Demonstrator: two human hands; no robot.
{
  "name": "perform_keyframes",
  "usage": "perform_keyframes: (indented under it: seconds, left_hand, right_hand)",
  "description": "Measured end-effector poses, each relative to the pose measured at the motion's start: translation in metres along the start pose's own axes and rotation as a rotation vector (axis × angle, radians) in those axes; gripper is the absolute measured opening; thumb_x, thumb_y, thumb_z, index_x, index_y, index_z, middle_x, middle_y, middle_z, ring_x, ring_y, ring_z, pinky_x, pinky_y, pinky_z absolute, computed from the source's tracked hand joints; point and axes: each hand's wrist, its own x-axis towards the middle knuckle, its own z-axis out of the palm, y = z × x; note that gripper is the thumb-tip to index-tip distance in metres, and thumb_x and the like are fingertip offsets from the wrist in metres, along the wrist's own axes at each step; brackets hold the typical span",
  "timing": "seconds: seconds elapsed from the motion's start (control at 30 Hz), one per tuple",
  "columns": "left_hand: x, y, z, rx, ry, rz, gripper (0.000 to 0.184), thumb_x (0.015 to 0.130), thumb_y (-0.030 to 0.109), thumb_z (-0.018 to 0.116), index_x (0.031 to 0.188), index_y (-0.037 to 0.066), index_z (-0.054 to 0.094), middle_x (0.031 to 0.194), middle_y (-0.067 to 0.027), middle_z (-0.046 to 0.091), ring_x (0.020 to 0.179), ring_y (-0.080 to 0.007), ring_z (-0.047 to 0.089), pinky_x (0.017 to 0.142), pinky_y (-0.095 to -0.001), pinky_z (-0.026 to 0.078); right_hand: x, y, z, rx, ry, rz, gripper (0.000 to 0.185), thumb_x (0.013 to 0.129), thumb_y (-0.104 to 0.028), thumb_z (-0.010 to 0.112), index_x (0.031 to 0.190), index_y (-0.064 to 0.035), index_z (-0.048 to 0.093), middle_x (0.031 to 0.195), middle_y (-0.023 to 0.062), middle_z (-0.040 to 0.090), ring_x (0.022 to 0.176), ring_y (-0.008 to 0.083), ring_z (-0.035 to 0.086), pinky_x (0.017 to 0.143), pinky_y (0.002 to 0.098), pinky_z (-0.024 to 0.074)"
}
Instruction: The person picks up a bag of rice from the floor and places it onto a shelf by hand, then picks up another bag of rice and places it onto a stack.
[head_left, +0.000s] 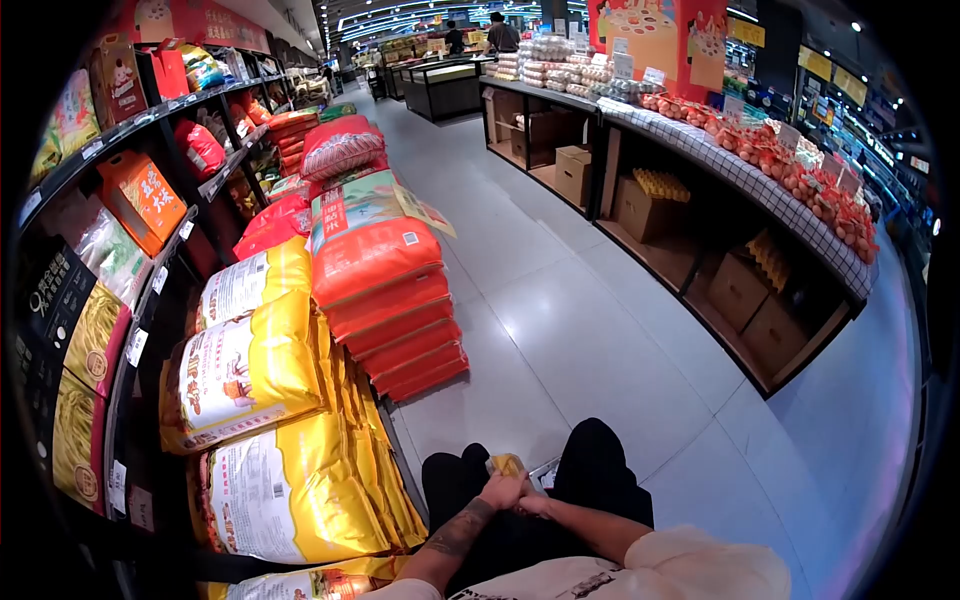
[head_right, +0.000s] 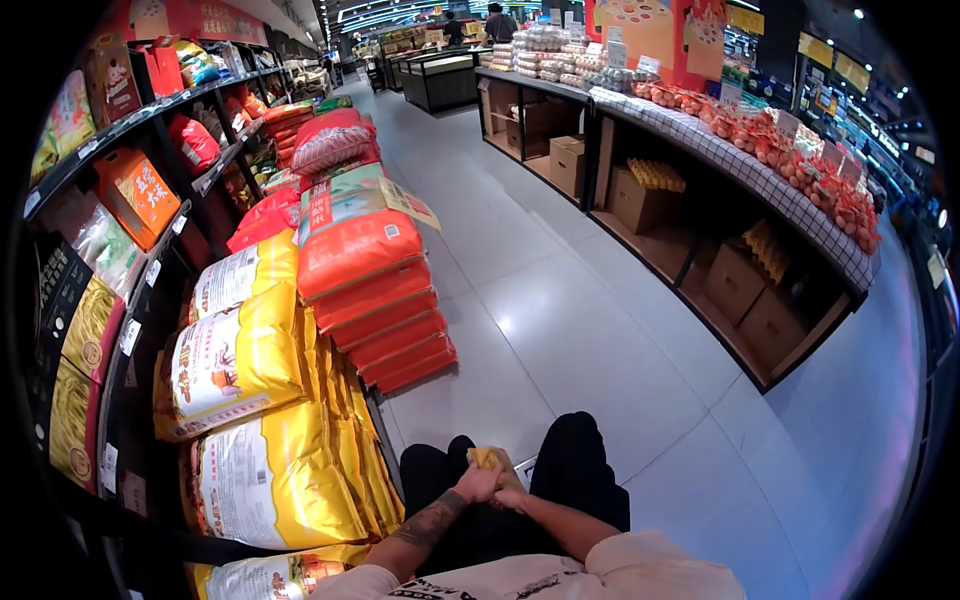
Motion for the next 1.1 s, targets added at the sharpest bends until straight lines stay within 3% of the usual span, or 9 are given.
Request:
perform_keyframes:
  seconds: [0.1,0.23,0.3,0.43,0.6,0.7,0.83,0.97,1.1]
  left_hand:
    - [-0.005,0.018,-0.061,-0.190,0.500,-0.106,0.036,0.075,0.018,0.052,0.109,0.007,0.050,0.091,-0.0129,0.060,0.087,-0.0287,0.056,0.075,-0.0413,0.040]
    - [-0.069,0.008,-0.097,0.066,0.717,-0.423,0.039,0.072,0.022,0.059,0.107,0.005,0.052,0.105,-0.0124,0.054,0.101,-0.0280,0.049,0.080,-0.0405,0.040]
    - [-0.109,0.011,-0.088,0.165,0.608,-0.754,0.053,0.071,0.029,0.062,0.116,0.005,0.047,0.112,-0.0176,0.051,0.107,-0.0318,0.046,0.089,-0.0437,0.037]
    - [-0.148,0.007,-0.064,-0.549,0.268,-0.987,0.074,0.077,0.048,0.055,0.132,0.003,0.032,0.118,-0.0283,0.047,0.109,-0.0414,0.046,0.092,-0.0449,0.038]
    - [-0.157,0.038,-0.044,-0.426,-0.159,-0.807,0.066,0.086,0.047,0.042,0.131,0.001,0.031,0.110,-0.0262,0.054,0.100,-0.0392,0.054,0.086,-0.0420,0.043]
    - [-0.170,0.072,-0.073,-0.466,-0.130,-0.783,0.066,0.084,0.049,0.043,0.130,0.002,0.033,0.109,-0.0254,0.055,0.100,-0.0382,0.054,0.086,-0.0419,0.043]
    - [-0.198,0.059,-0.049,-0.665,0.297,-0.933,0.055,0.081,0.042,0.053,0.117,-0.001,0.049,0.102,-0.0238,0.058,0.095,-0.0373,0.056,0.084,-0.0415,0.044]
    - [-0.253,0.026,-0.036,-0.209,0.771,-0.962,0.033,0.074,0.018,0.061,0.099,-0.003,0.055,0.104,-0.0238,0.052,0.098,-0.0393,0.049,0.087,-0.0397,0.040]
    - [-0.272,0.025,-0.116,0.021,0.798,-0.847,0.030,0.074,0.011,0.055,0.101,-0.002,0.055,0.111,-0.0216,0.047,0.104,-0.0376,0.045,0.091,-0.0428,0.035]
  right_hand:
    - [0.017,-0.001,0.004,0.098,0.197,-0.125,0.045,0.072,-0.006,0.059,0.116,-0.0059,0.048,0.084,0.0068,0.061,0.075,0.0208,0.060,0.067,0.0317,0.0479]
    - [-0.013,-0.037,-0.005,-0.260,0.490,-0.157,0.036,0.073,-0.017,0.062,0.105,-0.0027,0.056,0.084,0.0104,0.063,0.076,0.0232,0.061,0.067,0.0330,0.0489]
    - [-0.020,-0.047,-0.004,-0.381,0.607,-0.067,0.049,0.070,-0.033,0.065,0.107,-0.0021,0.055,0.094,0.0152,0.062,0.087,0.0272,0.060,0.074,0.0343,0.0478]
    - [-0.034,-0.062,0.000,-0.449,0.647,-0.005,0.056,0.071,-0.043,0.064,0.106,0.0001,0.056,0.096,0.0197,0.061,0.089,0.0297,0.060,0.076,0.0351,0.0474]
    - [0.015,-0.016,-0.022,-0.465,0.473,-0.113,0.046,0.074,-0.026,0.060,0.110,0.0011,0.053,0.089,0.0138,0.062,0.080,0.0240,0.060,0.069,0.0331,0.0472]
    - [-0.054,-0.068,0.005,-0.314,0.323,-0.144,0.048,0.075,-0.022,0.059,0.115,0.0020,0.049,0.091,0.0142,0.061,0.080,0.0245,0.059,0.069,0.0330,0.0473]
    - [-0.007,-0.023,-0.028,-0.440,0.408,-0.205,0.045,0.076,-0.022,0.058,0.112,0.0031,0.051,0.092,0.0174,0.062,0.085,0.0276,0.059,0.074,0.0343,0.0468]
    - [-0.028,-0.030,-0.037,-0.444,0.419,-0.204,0.036,0.078,-0.020,0.055,0.106,0.0026,0.055,0.083,0.0109,0.062,0.072,0.0205,0.059,0.066,0.0316,0.0475]
    - [-0.030,-0.030,-0.045,-0.372,0.349,-0.139,0.045,0.076,-0.023,0.060,0.113,0.0021,0.052,0.101,0.0196,0.060,0.092,0.0293,0.059,0.079,0.0347,0.0458]
